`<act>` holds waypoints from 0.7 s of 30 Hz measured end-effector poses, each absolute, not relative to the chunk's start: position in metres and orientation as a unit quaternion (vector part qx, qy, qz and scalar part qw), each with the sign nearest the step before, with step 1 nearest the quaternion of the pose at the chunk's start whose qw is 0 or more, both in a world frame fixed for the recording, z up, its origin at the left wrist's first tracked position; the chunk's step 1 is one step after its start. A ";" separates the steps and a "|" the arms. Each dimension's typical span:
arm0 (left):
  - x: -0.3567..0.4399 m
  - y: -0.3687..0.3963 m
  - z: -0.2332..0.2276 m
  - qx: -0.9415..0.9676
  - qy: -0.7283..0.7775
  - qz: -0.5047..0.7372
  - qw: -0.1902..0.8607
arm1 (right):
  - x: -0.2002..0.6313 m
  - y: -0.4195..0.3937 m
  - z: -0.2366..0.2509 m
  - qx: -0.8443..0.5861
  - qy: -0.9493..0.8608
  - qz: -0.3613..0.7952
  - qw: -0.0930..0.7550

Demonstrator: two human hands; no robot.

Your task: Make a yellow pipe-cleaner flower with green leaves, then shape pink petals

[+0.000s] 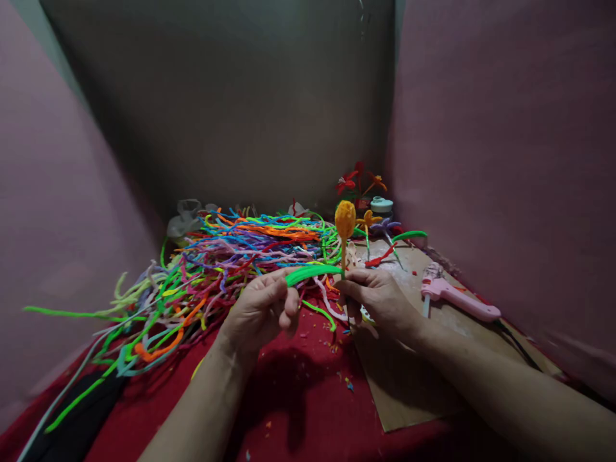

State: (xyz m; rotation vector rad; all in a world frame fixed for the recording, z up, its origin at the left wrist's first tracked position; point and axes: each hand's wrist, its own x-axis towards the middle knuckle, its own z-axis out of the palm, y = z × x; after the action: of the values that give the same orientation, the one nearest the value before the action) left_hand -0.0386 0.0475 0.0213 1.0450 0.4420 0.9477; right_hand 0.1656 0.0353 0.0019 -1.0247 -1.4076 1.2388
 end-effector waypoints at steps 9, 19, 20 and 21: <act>-0.030 0.052 0.016 0.518 0.308 0.410 0.684 | 0.166 0.043 0.005 -0.434 -0.551 0.513 0.494; -0.003 0.041 0.004 0.593 0.407 0.353 0.599 | 0.170 0.041 0.001 -0.420 -0.594 0.477 0.494; 0.000 0.040 0.004 0.593 0.411 0.362 0.591 | 0.169 0.040 0.001 -0.416 -0.601 0.469 0.495; 0.003 0.038 0.004 0.593 0.410 0.367 0.588 | 0.168 0.039 0.001 -0.413 -0.608 0.461 0.497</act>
State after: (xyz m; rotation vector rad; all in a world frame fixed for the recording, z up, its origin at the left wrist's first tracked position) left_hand 0.0030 0.0385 0.0043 1.3822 0.9541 0.8543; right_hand 0.1679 0.0390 0.0012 -0.9988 -1.4728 1.1156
